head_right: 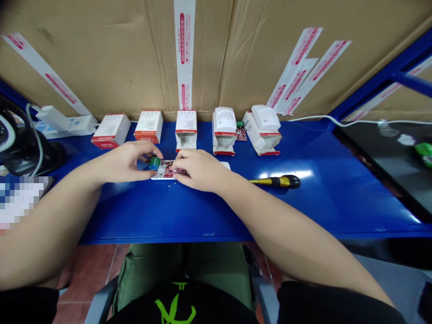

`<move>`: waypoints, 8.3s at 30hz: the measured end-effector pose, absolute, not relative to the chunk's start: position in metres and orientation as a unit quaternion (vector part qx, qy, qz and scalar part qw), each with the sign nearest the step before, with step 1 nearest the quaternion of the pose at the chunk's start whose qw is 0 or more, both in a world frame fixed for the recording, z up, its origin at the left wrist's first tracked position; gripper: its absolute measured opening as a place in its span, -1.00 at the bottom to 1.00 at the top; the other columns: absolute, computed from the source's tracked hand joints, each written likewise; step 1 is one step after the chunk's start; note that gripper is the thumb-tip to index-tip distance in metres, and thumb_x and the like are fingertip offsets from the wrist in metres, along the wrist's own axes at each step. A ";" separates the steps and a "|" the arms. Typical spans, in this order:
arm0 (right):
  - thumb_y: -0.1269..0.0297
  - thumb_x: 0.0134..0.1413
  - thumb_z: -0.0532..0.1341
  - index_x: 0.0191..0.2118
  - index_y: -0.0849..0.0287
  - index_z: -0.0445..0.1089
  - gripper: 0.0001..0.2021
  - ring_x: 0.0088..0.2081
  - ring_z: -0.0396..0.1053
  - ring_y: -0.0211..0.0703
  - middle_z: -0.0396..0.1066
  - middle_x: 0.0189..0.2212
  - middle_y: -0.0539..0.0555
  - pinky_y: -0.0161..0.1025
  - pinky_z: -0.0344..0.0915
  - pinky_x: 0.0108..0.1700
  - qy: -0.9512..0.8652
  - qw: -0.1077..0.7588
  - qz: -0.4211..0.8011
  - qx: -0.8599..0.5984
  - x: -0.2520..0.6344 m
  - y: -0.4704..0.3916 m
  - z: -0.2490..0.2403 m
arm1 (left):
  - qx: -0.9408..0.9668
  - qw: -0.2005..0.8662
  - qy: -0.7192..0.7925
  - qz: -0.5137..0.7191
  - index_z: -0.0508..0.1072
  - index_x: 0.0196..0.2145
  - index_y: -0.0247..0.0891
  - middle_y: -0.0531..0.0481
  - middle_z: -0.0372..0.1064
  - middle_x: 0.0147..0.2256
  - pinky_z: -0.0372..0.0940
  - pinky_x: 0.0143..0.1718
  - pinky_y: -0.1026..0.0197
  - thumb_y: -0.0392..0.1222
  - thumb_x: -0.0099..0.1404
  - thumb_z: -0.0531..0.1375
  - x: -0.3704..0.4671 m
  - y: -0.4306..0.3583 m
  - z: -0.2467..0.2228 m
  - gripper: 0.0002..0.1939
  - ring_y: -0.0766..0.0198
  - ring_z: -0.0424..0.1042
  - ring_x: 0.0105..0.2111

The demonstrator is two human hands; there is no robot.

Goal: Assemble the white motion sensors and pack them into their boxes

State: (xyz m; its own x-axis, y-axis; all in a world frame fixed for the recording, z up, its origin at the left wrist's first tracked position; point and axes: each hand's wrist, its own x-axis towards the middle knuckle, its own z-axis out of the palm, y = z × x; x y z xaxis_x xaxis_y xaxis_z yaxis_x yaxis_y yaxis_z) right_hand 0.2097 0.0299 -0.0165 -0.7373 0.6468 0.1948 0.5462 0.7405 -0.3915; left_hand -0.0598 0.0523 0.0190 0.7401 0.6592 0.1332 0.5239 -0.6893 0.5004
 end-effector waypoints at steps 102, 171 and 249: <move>0.40 0.52 0.20 -0.13 0.19 0.63 -0.78 -0.20 0.45 -0.16 0.58 -0.21 0.09 -0.21 0.40 -0.11 -0.984 0.114 0.100 -0.095 0.178 -0.009 -0.023 | 0.918 0.244 0.303 0.078 0.48 0.25 -0.22 -0.18 0.57 0.13 0.43 0.10 0.09 0.04 0.32 0.37 -0.062 0.059 0.008 -0.39 0.02 0.57 0.06; 0.36 0.36 0.22 -0.24 0.12 0.47 -0.90 -0.13 0.37 -0.04 0.38 -0.16 0.11 -0.06 0.37 0.01 -0.878 0.315 0.143 -0.330 0.203 0.038 -0.025 | 0.835 0.335 0.375 0.222 0.52 0.02 -0.25 -0.03 0.63 -0.10 0.46 -0.06 0.13 -0.04 0.11 0.42 -0.037 0.048 -0.004 -0.47 0.16 0.59 -0.18; 0.34 0.18 0.33 -0.28 0.10 0.59 -0.94 -0.06 0.44 -0.03 0.40 -0.05 0.13 -0.01 0.43 0.02 -0.822 0.331 0.280 -0.370 0.205 0.031 -0.013 | 0.702 0.550 0.410 0.192 0.56 -0.03 -0.30 -0.01 0.58 -0.18 0.43 -0.23 0.22 -0.12 -0.03 0.51 -0.030 0.044 0.004 -0.42 0.28 0.51 -0.29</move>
State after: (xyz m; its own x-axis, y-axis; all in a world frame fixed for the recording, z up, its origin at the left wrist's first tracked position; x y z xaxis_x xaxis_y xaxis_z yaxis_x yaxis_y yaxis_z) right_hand 0.2046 0.0315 -0.0128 -0.5073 0.7928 0.3378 0.4222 0.5704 -0.7046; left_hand -0.0303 0.0436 0.0038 0.5897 0.7867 -0.1823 0.3650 -0.0583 0.9292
